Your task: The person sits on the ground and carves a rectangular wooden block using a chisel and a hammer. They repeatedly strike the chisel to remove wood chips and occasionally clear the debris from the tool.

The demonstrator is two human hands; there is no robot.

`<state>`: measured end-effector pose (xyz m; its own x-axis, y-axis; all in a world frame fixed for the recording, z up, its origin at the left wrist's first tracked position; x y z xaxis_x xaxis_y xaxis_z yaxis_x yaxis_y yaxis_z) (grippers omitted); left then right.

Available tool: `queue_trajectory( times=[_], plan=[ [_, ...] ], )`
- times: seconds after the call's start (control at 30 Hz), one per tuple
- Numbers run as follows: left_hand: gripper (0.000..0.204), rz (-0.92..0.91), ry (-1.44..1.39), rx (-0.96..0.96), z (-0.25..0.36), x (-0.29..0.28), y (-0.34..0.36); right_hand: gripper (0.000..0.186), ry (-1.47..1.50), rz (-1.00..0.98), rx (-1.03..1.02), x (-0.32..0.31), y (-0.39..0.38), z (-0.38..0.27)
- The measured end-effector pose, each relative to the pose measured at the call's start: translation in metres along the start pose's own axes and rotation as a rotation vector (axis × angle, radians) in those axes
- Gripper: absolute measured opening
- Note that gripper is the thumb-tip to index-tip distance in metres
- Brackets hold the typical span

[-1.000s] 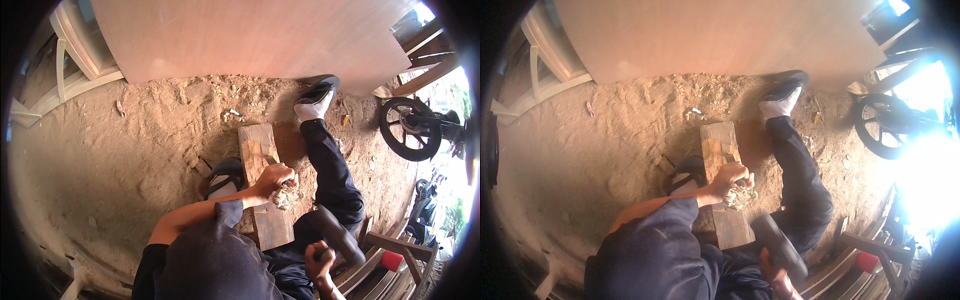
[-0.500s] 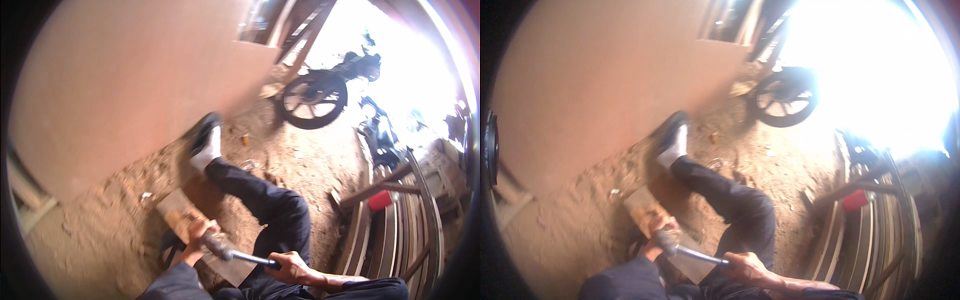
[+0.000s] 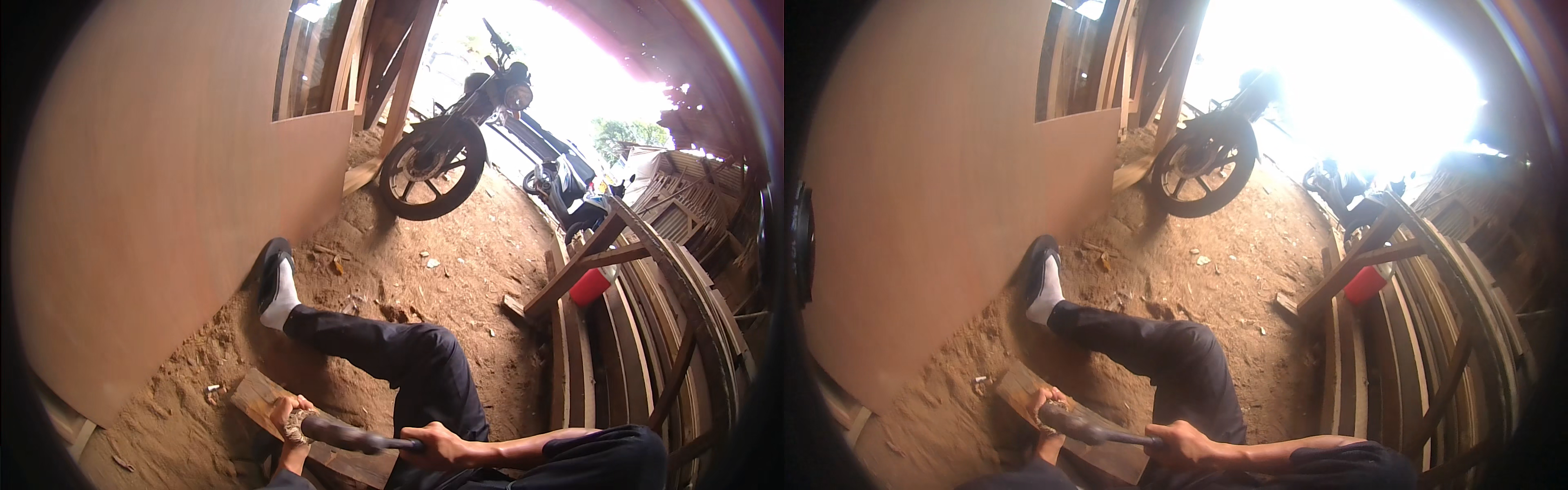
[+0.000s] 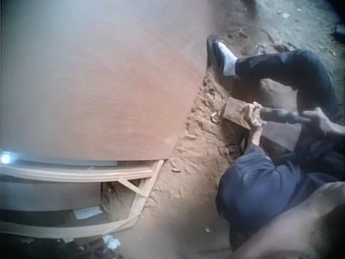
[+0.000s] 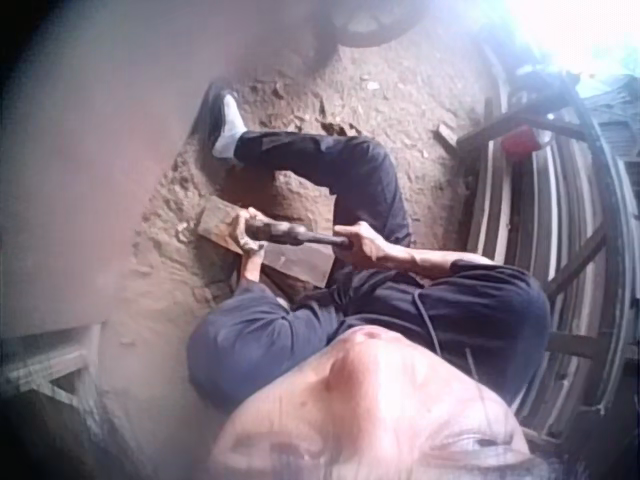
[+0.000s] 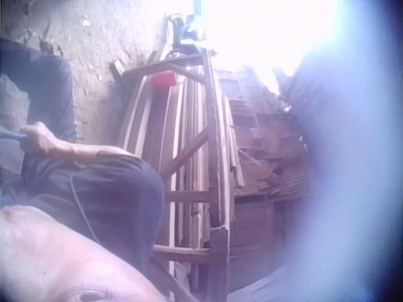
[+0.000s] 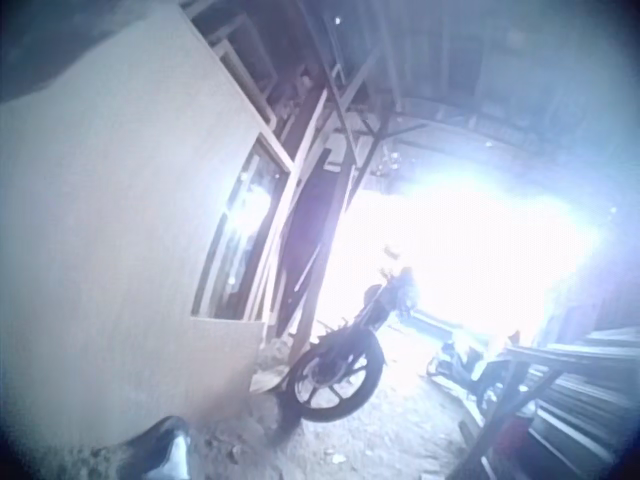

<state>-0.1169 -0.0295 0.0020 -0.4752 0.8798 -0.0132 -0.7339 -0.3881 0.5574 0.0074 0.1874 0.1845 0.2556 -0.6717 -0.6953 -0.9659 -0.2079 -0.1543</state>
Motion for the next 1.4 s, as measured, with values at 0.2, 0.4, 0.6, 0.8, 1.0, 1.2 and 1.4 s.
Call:
queue_trajectory(
  times=[0.2, 0.4, 0.6, 0.8, 1.0, 1.2, 1.4],
  plan=[
    [0.030, 0.041, 0.094, -0.075, -0.088, 0.004, -0.058, 0.016, -0.029, 0.013, -0.027, -0.007, 0.006, -0.024],
    [0.031, -0.058, 0.122, 0.087, -0.031, 0.000, -0.017, 0.019, -0.121, -0.049, -0.012, 0.001, 0.011, 0.018],
    [0.032, 0.027, -0.151, -0.160, -0.052, -0.003, -0.020, 0.015, 0.028, -0.002, -0.131, -0.005, 0.009, -0.011],
    [0.030, -0.053, -0.096, -0.095, -0.051, -0.001, -0.027, 0.014, -0.078, -0.039, -0.075, 0.006, 0.012, 0.007],
    [0.030, -0.004, 0.093, 0.081, -0.016, 0.002, -0.007, 0.013, -0.092, -0.044, -0.021, 0.007, 0.013, 0.001],
    [0.029, -0.103, 0.161, 0.107, -0.009, -0.003, -0.004, 0.015, 0.007, 0.037, -0.019, -0.007, 0.015, -0.014],
    [0.014, -0.112, -0.104, 0.129, -0.013, -0.006, -0.012, 0.035, -0.179, -0.091, 0.062, -0.019, 0.014, 0.000]
  ],
)
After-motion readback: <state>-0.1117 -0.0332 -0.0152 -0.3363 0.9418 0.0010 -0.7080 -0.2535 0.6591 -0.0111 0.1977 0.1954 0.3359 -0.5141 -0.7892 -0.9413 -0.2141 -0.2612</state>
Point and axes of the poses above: each hand's wrist, its own y-axis towards the middle knuckle, its own x-axis out of the palm, z = x × y, the point moved 3 cm from there along y, towards the middle knuckle, and after that the axes turned 7 degrees about z, right-handed, at the moved point
